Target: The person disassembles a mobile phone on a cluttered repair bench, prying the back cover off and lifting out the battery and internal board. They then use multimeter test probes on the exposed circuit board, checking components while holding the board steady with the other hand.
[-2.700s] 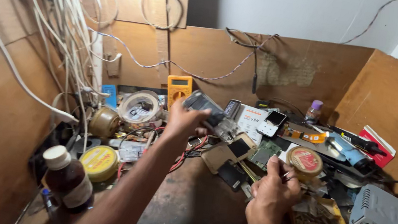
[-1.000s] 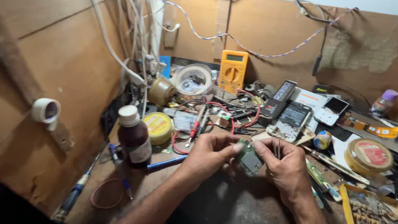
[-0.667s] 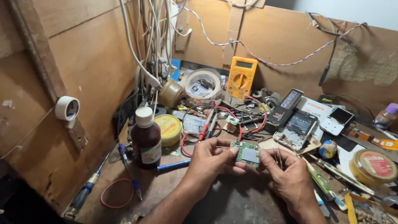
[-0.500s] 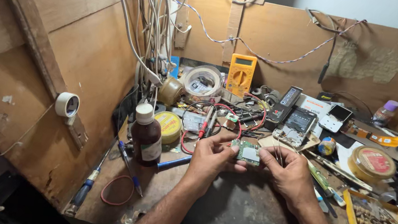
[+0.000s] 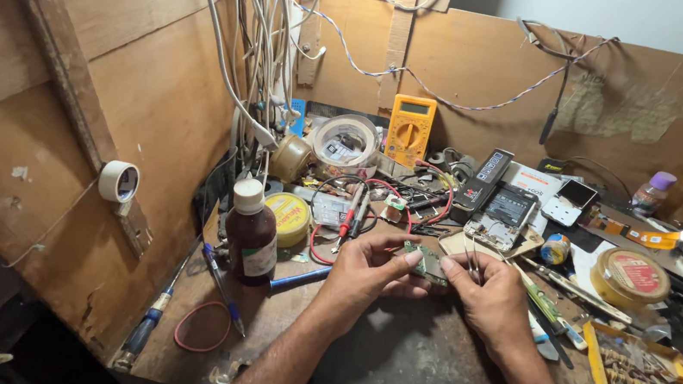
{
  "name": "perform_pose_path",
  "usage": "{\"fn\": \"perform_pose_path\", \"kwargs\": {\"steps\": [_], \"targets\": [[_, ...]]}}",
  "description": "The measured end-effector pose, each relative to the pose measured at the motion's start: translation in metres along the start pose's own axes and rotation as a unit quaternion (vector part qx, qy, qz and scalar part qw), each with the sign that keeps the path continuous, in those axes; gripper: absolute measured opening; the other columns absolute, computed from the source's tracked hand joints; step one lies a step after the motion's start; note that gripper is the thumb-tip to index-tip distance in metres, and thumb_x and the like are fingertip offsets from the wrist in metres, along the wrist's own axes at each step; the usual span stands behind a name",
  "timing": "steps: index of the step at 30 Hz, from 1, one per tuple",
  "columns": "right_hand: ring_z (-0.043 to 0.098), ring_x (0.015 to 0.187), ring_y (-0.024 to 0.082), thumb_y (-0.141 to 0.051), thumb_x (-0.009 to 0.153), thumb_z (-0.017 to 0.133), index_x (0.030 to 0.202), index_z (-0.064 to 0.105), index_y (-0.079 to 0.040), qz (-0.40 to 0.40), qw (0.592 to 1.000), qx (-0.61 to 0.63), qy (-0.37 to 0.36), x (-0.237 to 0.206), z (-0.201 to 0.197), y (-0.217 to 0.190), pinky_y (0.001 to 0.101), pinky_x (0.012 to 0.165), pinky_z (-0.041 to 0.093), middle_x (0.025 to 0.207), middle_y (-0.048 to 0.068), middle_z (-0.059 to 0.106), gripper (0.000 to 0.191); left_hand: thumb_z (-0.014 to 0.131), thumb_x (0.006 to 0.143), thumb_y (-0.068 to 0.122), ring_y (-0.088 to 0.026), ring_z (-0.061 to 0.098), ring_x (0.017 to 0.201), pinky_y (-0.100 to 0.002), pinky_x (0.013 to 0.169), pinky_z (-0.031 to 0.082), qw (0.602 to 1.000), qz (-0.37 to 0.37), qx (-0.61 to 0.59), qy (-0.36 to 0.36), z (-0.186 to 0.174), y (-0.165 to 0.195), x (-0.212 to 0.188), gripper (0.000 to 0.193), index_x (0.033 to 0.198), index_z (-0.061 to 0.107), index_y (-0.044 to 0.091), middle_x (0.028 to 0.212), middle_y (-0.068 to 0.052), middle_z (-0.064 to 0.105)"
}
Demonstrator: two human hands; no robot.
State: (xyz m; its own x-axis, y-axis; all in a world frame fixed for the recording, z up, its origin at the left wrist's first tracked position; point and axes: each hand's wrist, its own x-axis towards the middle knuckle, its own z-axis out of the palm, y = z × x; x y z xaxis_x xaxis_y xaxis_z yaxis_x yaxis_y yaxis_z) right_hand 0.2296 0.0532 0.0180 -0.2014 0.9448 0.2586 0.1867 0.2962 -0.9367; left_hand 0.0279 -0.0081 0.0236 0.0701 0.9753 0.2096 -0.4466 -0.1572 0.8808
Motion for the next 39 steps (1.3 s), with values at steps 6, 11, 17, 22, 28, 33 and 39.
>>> {"fn": "perform_pose_path", "kwargs": {"steps": [6,11,17,22,28,33,39], "targets": [[0.069,0.067,0.012,-0.016,0.088,0.075,0.094,0.078,-0.001,-0.127,0.973,-0.179,0.070,-0.016,0.007,-0.020,0.0280,0.062,0.055,0.080,0.006,0.076,0.017,0.073,0.093,0.016,-0.020,0.076,0.083,-0.034,0.074,0.067,0.999,0.020,0.013,0.029,-0.002,-0.011,0.006,0.044,0.128,0.064,-0.009,0.102,-0.015,0.074],[0.073,0.072,0.015,-0.014,0.088,0.074,0.096,0.077,-0.001,-0.250,0.944,-0.213,0.044,-0.024,0.013,-0.037,0.0295,0.065,0.056,0.085,0.010,0.077,0.015,0.074,0.092,0.016,-0.018,0.076,0.082,-0.031,0.070,0.066,0.995,0.054,0.078,0.045,-0.002,-0.016,0.007,0.045,0.127,0.065,-0.011,0.100,-0.017,0.076],[0.074,0.064,0.017,-0.015,0.086,0.076,0.102,0.080,-0.004,-0.176,0.954,-0.243,-0.010,-0.028,0.012,-0.041,0.0318,0.058,0.056,0.079,0.011,0.079,0.019,0.076,0.089,0.015,-0.018,0.077,0.078,-0.029,0.066,0.065,0.987,0.065,0.132,0.069,0.000,-0.017,0.005,0.046,0.124,0.066,-0.013,0.096,-0.018,0.078],[0.077,0.073,0.013,-0.013,0.086,0.075,0.105,0.079,-0.004,-0.215,0.951,-0.221,-0.034,-0.028,0.010,-0.043,0.0289,0.061,0.059,0.088,0.010,0.081,0.021,0.076,0.089,0.013,-0.016,0.076,0.080,-0.029,0.067,0.066,0.984,0.079,0.138,0.075,0.000,-0.020,0.006,0.044,0.124,0.067,-0.013,0.098,-0.017,0.078],[0.075,0.067,0.014,-0.013,0.087,0.074,0.108,0.079,-0.006,-0.158,0.960,-0.226,-0.055,-0.030,0.009,-0.046,0.0301,0.058,0.059,0.087,0.009,0.084,0.023,0.075,0.090,0.011,-0.016,0.076,0.080,-0.030,0.068,0.066,0.988,0.081,0.114,0.069,-0.001,-0.022,0.006,0.042,0.123,0.067,-0.013,0.096,-0.016,0.077],[0.079,0.077,0.014,-0.010,0.085,0.074,0.109,0.077,-0.004,-0.222,0.948,-0.216,-0.067,-0.030,0.007,-0.043,0.0296,0.066,0.062,0.093,0.011,0.082,0.025,0.075,0.090,0.011,-0.015,0.075,0.081,-0.029,0.069,0.065,0.987,0.079,0.123,0.068,0.000,-0.023,0.007,0.041,0.122,0.068,-0.013,0.096,-0.015,0.077],[0.080,0.083,0.023,-0.012,0.081,0.077,0.108,0.077,-0.005,-0.245,0.936,-0.249,-0.050,-0.034,0.008,-0.043,0.0337,0.069,0.061,0.097,0.013,0.080,0.028,0.075,0.090,0.012,-0.014,0.075,0.081,-0.029,0.071,0.066,0.986,0.078,0.126,0.074,0.000,-0.022,0.007,0.040,0.121,0.069,-0.012,0.097,-0.013,0.078]]}}
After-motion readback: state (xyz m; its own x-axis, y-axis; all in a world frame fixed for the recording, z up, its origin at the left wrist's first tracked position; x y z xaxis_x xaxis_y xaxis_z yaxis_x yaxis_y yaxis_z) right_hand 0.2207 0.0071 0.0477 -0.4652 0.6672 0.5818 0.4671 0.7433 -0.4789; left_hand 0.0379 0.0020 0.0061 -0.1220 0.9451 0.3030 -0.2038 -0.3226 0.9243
